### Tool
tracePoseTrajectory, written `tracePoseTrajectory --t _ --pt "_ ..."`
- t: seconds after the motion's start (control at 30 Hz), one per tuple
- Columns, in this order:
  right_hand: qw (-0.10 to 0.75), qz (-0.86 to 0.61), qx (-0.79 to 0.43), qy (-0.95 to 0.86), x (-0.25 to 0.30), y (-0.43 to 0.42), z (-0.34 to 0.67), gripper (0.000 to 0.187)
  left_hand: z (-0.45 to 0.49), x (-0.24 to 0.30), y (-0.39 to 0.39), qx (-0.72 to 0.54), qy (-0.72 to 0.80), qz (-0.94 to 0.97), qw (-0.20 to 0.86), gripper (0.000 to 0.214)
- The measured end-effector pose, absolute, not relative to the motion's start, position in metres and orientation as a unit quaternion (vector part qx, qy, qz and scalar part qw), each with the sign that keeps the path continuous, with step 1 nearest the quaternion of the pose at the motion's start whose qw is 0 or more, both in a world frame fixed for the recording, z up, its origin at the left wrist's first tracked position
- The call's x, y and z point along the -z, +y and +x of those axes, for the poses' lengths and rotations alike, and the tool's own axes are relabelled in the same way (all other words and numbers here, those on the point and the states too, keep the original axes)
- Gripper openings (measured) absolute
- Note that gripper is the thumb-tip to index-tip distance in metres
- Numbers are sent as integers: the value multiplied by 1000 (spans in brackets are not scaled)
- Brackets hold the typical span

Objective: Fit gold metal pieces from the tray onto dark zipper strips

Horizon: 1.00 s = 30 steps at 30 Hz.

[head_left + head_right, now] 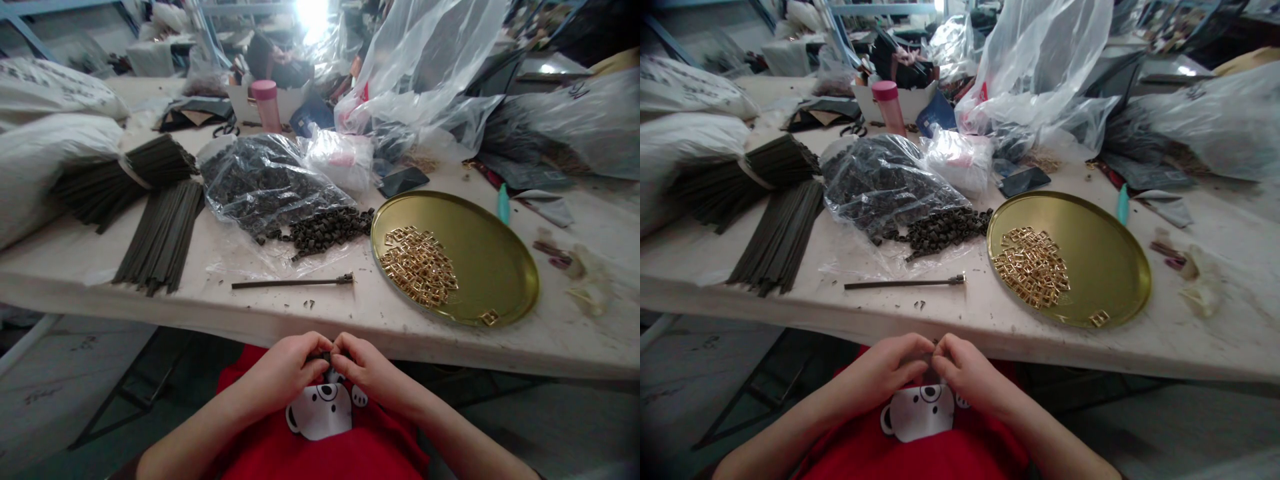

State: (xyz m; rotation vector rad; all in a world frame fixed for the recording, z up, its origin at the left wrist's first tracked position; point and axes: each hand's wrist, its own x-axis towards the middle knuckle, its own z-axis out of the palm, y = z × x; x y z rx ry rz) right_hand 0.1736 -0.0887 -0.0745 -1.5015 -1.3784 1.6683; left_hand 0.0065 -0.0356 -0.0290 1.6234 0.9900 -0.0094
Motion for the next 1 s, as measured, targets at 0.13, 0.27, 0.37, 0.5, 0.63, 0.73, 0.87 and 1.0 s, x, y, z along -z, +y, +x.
tracePoseTrajectory --t 0.13,0.27,0.37,0.5,0.63,0.73,0.87,1.0 --pt "237 -605 -516 -558 74 -91 170 10 6 26 -38 -15 421 734 533 31" --pt "235 -572 -566 -545 73 -93 171 12 1 25 -38 -10 407 701 586 33" --pt "242 -556 -573 -551 74 -96 171 12 1 28 -38 -8 405 676 615 28" --pt "246 -560 -537 -581 74 -101 170 11 2 36 -40 0 421 664 618 18" --pt "224 -563 -509 -612 69 -103 171 11 -1 34 -38 40 437 684 583 14" --pt "198 -560 -470 -652 63 -103 170 12 -6 28 -35 77 408 725 549 18" --pt "162 -561 -396 -709 65 -104 166 16 -9 25 -36 116 390 702 585 25" --pt "165 -554 -330 -747 74 -110 165 20 -7 28 -39 126 392 679 608 28"
